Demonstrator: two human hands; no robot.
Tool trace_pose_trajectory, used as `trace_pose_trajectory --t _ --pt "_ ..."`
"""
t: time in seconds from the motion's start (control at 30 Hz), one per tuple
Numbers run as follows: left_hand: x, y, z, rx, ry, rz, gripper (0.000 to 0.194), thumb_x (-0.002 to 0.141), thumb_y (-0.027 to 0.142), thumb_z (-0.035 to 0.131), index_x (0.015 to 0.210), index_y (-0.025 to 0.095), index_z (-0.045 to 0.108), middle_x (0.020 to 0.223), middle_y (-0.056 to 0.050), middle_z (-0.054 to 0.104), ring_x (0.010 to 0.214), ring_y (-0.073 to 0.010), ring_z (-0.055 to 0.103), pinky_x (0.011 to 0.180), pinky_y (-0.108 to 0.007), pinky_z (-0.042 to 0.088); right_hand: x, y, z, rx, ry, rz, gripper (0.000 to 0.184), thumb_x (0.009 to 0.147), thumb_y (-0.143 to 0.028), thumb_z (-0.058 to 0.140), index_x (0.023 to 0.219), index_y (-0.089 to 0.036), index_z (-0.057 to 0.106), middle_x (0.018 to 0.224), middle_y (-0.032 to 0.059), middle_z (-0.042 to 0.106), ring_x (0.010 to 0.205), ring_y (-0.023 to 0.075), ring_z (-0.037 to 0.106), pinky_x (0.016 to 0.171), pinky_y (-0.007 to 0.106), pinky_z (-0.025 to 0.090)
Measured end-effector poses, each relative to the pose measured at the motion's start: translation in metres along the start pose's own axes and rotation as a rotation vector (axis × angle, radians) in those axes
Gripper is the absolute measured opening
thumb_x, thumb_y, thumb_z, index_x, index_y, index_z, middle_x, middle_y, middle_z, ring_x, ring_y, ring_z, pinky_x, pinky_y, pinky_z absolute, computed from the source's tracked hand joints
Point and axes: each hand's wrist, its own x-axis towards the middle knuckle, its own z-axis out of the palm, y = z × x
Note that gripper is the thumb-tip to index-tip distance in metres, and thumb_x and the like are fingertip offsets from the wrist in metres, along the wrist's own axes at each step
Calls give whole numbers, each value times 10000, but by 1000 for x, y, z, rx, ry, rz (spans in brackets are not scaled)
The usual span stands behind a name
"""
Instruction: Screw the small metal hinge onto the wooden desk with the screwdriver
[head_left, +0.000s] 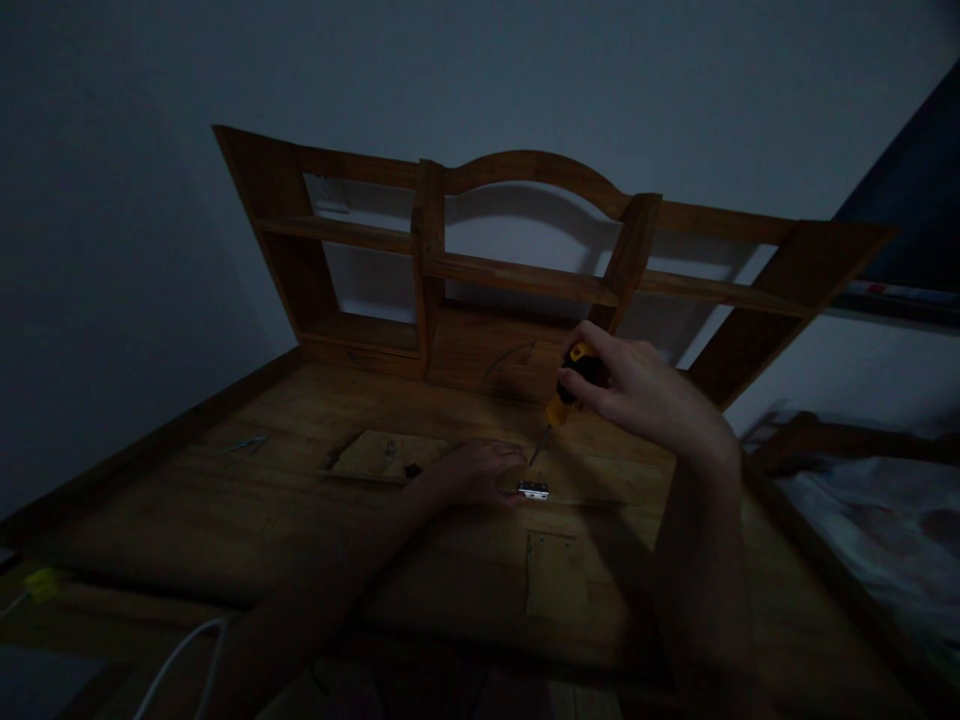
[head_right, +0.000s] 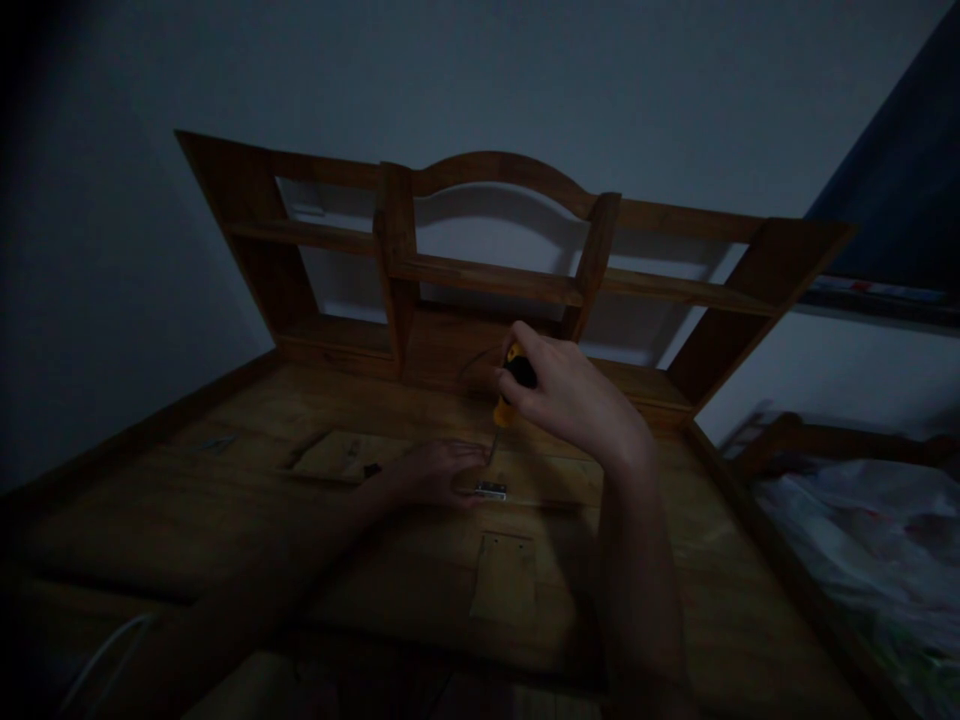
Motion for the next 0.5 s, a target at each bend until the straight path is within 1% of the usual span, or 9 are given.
trace_pose_trajectory --t 0.13,0.23,0.3,0.33,0.4,0.5 --pt "-2 0 -3 -12 -51 -40 557 845 550 607 1259 180 566 1337 -63 544 1185 -213 545 1046 -326 408 -1 1 -1 -17 -1 7 231 925 -346 525 1084 -177 528 840 14 615 753 163 581 667 267 367" --pt "-1 1 -8 -47 -46 -22 657 790 613 654 1262 165 566 1324 -75 543 1211 -232 508 1074 -345 374 0 3 -1 -11 -2 8 241 925 -351 529 1095 -181 525 840 6 613 746 149 578 664 259 370" --pt "1 3 -11 -89 -15 8 680 752 627 688 1239 164 586 1293 -77 557 1219 -237 490 1100 -360 339 -1 4 -3 -7 2 10 236 923 -344 532 1095 -183 527 839 3 615 735 145 579 663 256 373" --pt "2 4 -13 -120 7 17 659 749 616 698 1226 172 597 1273 -75 567 1214 -232 488 1103 -362 332 -2 4 -4 -2 11 10 226 921 -333 535 1091 -185 529 837 2 617 732 143 581 664 255 374" --pt "4 5 -14 -196 30 8 545 797 556 684 1202 196 625 1231 -69 582 1175 -208 510 1068 -347 363 -4 6 -8 3 33 16 205 917 -313 537 1079 -189 532 827 1 620 730 147 588 668 256 376" --pt "5 6 -14 -282 29 -30 352 856 481 651 1092 224 697 1114 -59 602 1044 -169 558 931 -295 438 -9 10 -15 -10 50 49 208 914 -324 535 1075 -192 532 828 13 625 732 169 591 659 271 373"
